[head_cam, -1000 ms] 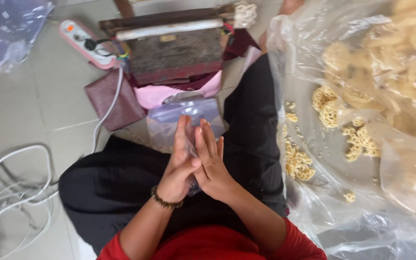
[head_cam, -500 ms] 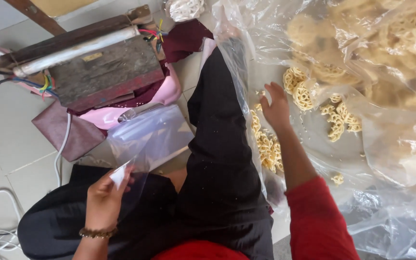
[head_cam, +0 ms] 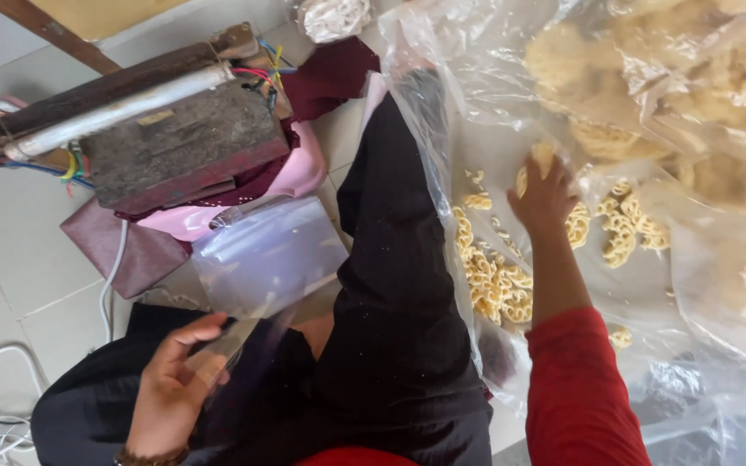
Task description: Manually filling small plastic bags with crackers and sealing them using a heat sealer.
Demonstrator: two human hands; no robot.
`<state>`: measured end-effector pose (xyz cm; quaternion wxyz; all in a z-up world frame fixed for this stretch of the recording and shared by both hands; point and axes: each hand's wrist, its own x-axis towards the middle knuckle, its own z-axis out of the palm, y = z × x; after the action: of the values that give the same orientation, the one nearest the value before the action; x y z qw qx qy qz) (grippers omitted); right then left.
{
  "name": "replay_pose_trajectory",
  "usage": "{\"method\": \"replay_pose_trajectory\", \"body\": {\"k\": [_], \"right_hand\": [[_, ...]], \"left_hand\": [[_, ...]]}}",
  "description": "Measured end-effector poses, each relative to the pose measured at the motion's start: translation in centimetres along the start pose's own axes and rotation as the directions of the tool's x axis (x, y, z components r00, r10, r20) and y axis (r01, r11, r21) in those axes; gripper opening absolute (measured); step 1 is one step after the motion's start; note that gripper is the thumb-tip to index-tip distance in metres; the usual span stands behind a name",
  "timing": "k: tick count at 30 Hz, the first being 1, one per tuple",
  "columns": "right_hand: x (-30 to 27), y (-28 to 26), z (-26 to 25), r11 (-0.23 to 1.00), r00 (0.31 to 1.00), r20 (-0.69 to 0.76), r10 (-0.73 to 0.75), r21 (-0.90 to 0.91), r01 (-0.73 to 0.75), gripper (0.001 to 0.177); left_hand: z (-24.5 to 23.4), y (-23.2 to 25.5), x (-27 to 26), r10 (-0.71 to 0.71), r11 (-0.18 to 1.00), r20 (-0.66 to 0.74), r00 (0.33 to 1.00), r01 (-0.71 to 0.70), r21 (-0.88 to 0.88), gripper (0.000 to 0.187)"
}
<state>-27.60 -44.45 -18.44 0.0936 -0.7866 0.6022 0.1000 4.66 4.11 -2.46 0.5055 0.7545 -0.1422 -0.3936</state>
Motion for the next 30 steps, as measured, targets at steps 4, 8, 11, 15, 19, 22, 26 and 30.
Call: {"method": "replay_pose_trajectory", "body": {"k": [4, 8, 11, 15, 19, 22, 26, 30], "right_hand": [[-6.5, 5.3, 2.2, 0.946, 0.948, -0.085, -0.305, 0.088, 0.313, 0.063], [-12.1, 6.3, -1.1, 0.929, 1.0, 0.007, -0.026, 0.369, 0.022, 0.072], [-13.6, 6.4, 0.0, 0.957, 0.983, 0.158, 0.097, 0.255, -0.135, 0.095], [-12.8, 7.5, 2.0, 0.944, 0.973, 0.012, 0.231, 0.24, -0.227, 0.098], [-12.2, 8.6, 1.9, 0.904, 0.937, 0.156, 0.312, 0.254, -0.343, 0.121], [-12.1, 8.7, 1.7, 0.913, 0.936, 0.188, 0.299, 0.229, -0.338, 0.12], [-13.0, 8.7, 1.9, 0.98, 0.969, 0.152, 0.196, -0.007, -0.197, 0.095], [-14.0, 7.0, -1.2, 0.979, 0.953, 0.227, 0.2, -0.017, -0.202, 0.073]], "left_hand": [[0.6, 1.6, -0.9, 0.216, 0.976, -0.022, 0.976, -0.217, -0.035, 0.026], [0.1, 1.2, -1.9, 0.469, 0.875, -0.007, 0.883, -0.466, -0.134, 0.017], [0.1, 2.2, -2.5, 0.575, 0.814, 0.005, 0.818, -0.572, -0.098, 0.012], [-0.8, 3.2, -3.8, 0.585, 0.811, -0.042, 0.81, -0.585, 0.026, 0.028], [-2.8, 1.5, -5.0, 0.584, 0.789, -0.174, 0.793, -0.605, -0.109, 0.009], [-3.8, 1.8, -5.8, 0.529, 0.829, -0.271, 0.804, -0.558, -0.034, 0.012], [-3.8, 2.4, -6.1, 0.499, 0.861, -0.288, 0.817, -0.506, 0.054, 0.02], [-2.6, 3.4, -5.4, 0.557, 0.83, -0.166, 0.814, -0.537, 0.151, 0.023]]}}
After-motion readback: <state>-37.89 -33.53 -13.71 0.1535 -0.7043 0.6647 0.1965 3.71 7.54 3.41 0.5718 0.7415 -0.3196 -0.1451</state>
